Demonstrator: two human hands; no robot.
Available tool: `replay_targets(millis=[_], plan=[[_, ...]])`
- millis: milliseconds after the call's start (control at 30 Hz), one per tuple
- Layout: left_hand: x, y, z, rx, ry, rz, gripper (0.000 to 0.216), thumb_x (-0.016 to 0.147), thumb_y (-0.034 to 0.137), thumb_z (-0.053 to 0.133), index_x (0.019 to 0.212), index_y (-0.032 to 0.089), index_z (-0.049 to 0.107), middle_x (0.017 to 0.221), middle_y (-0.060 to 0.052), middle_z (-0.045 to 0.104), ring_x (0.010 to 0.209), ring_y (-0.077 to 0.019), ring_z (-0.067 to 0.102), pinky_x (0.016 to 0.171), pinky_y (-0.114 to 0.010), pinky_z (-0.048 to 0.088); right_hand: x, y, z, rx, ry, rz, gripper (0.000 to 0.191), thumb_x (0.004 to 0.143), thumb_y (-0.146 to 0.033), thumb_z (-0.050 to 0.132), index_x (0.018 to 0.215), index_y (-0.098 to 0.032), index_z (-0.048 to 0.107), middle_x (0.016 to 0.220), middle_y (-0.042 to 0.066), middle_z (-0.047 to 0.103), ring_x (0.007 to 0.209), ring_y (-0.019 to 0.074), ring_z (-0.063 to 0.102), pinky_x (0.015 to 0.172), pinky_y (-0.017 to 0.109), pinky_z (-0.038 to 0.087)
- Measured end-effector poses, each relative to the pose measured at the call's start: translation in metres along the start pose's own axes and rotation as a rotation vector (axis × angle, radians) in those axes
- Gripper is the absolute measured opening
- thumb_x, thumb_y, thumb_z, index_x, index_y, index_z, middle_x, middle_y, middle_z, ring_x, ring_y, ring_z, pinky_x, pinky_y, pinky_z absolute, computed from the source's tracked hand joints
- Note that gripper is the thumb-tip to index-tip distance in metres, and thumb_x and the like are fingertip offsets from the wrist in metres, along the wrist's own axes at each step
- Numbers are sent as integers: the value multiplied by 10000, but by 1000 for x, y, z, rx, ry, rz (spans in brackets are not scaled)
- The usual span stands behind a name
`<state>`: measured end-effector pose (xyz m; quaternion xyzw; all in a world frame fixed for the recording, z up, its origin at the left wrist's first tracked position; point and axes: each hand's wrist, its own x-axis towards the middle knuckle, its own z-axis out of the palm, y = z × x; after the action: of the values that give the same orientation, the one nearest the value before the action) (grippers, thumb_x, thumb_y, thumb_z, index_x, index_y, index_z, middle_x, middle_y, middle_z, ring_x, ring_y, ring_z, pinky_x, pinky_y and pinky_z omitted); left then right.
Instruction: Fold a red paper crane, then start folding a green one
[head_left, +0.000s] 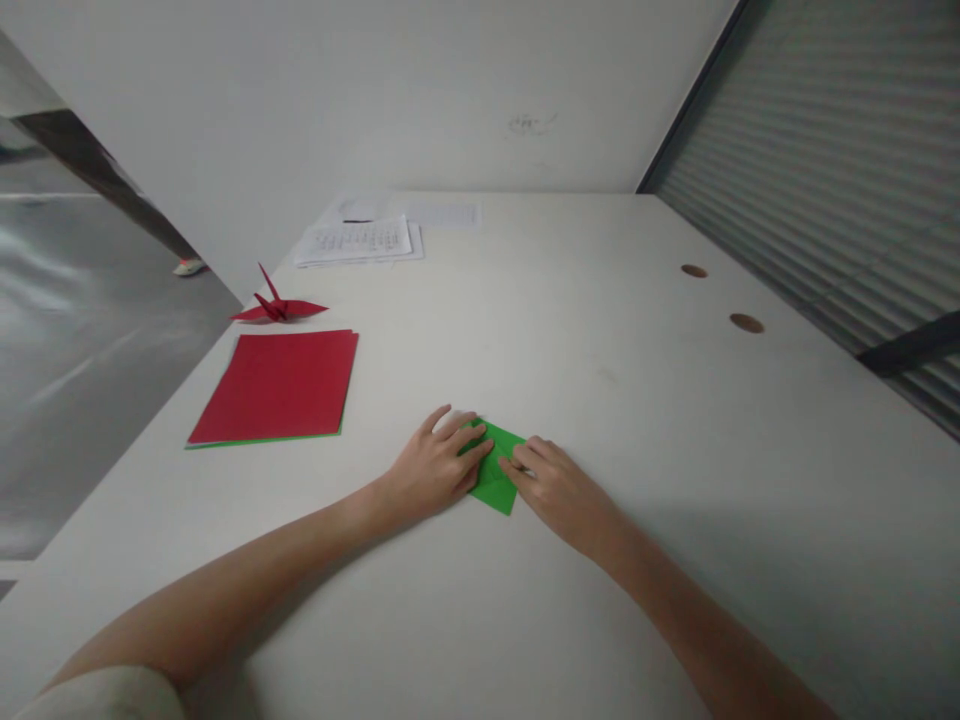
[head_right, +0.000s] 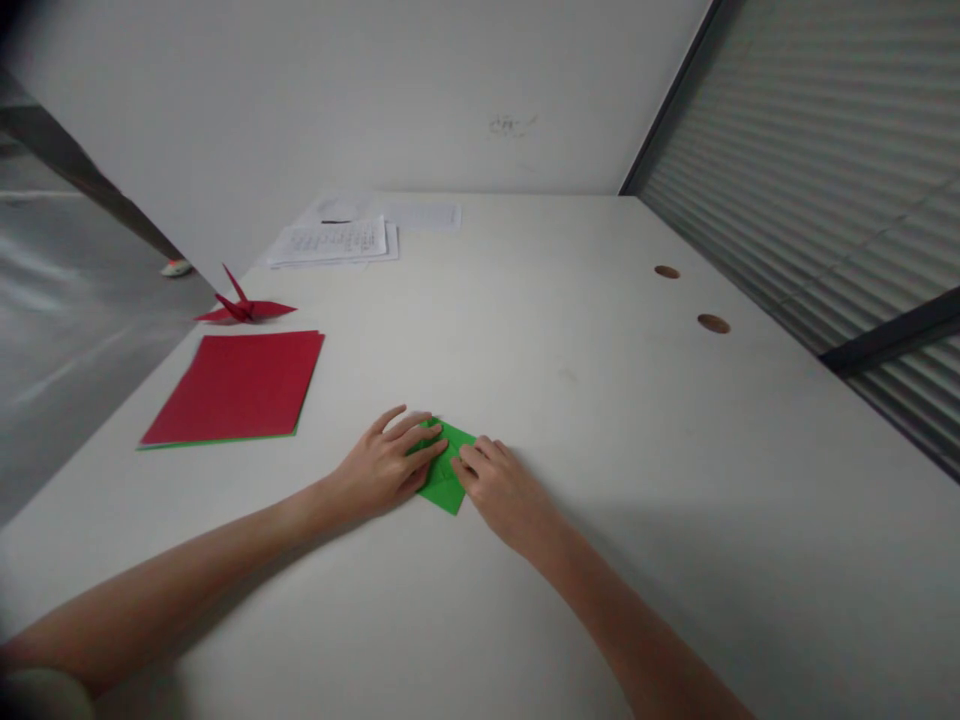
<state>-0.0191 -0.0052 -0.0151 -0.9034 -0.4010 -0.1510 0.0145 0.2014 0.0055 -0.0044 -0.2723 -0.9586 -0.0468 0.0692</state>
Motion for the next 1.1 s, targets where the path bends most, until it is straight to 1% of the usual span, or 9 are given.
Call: replay_targets(millis=[67,233,400,500,600,700,833,1000,1100], plan=[[0,0,0,1,0,7,300,906,235,502,1182,191,611,1235,-87,614,1287,-273,455,1121,-521,287,-1,0,0,-12,8,-3,147,882,-105,542,994,-112,638,872,83,600,850,224,492,792,362,434],[0,-2,1,-3,-24,14,320,914,238,481,1207,188,599,1256,-95,603,1253,-264,494,1087,-507,348,-4,-7,-2,0,16,30,178,870,-71,524,1007,-105,632,877,94,610,861,230,507,775,366,433],[-2,-2,2,-12,-27,2,330,918,251,479,1226,198,584,1272,-85,595,1261,-255,493,1077,-492,367,-10,-18,-10,28,-40,94,222,807,-52,543,1005,-98,633,953,121,632,919,250,522,775,377,431],[-2,-2,0,-17,-26,2,330,922,250,474,1229,194,581,1267,-95,594,1262,-256,489,1073,-489,369,-12,-20,-19,44,-65,131,241,801,-69,545,1024,-115,622,973,113,633,927,248,535,766,378,427],[0,-1,-3,-19,-25,26,325,927,240,455,1218,177,585,1275,-105,586,1254,-267,488,1058,-488,380,-5,-18,-24,63,-100,179,195,849,-137,541,1028,-137,616,932,95,621,883,235,546,759,373,429],[2,0,-4,-21,-18,63,314,920,208,447,1190,152,598,1276,-109,584,1250,-272,481,1051,-468,396,9,-18,-21,32,-109,230,200,877,-234,563,1040,-130,615,912,103,608,846,241,542,736,375,437],[3,-1,-3,-31,-12,96,307,914,185,442,1165,126,610,1225,-109,617,1242,-261,490,1110,-475,342,20,-27,-14,-53,-81,245,202,866,-286,606,971,-116,640,874,124,598,851,263,526,701,383,443],[1,-2,0,-38,-31,67,332,909,201,456,1207,146,592,1251,-116,610,1235,-252,514,1051,-473,408,8,-38,-12,-59,-29,306,465,811,-527,634,977,-93,642,885,130,589,840,270,511,696,402,451],[0,-2,0,-28,-22,59,332,906,198,462,1208,152,592,1250,-117,613,1233,-247,520,1032,-473,423,-5,-41,-11,-62,1,309,495,799,-563,623,971,-99,644,887,137,590,829,272,501,685,411,445]])
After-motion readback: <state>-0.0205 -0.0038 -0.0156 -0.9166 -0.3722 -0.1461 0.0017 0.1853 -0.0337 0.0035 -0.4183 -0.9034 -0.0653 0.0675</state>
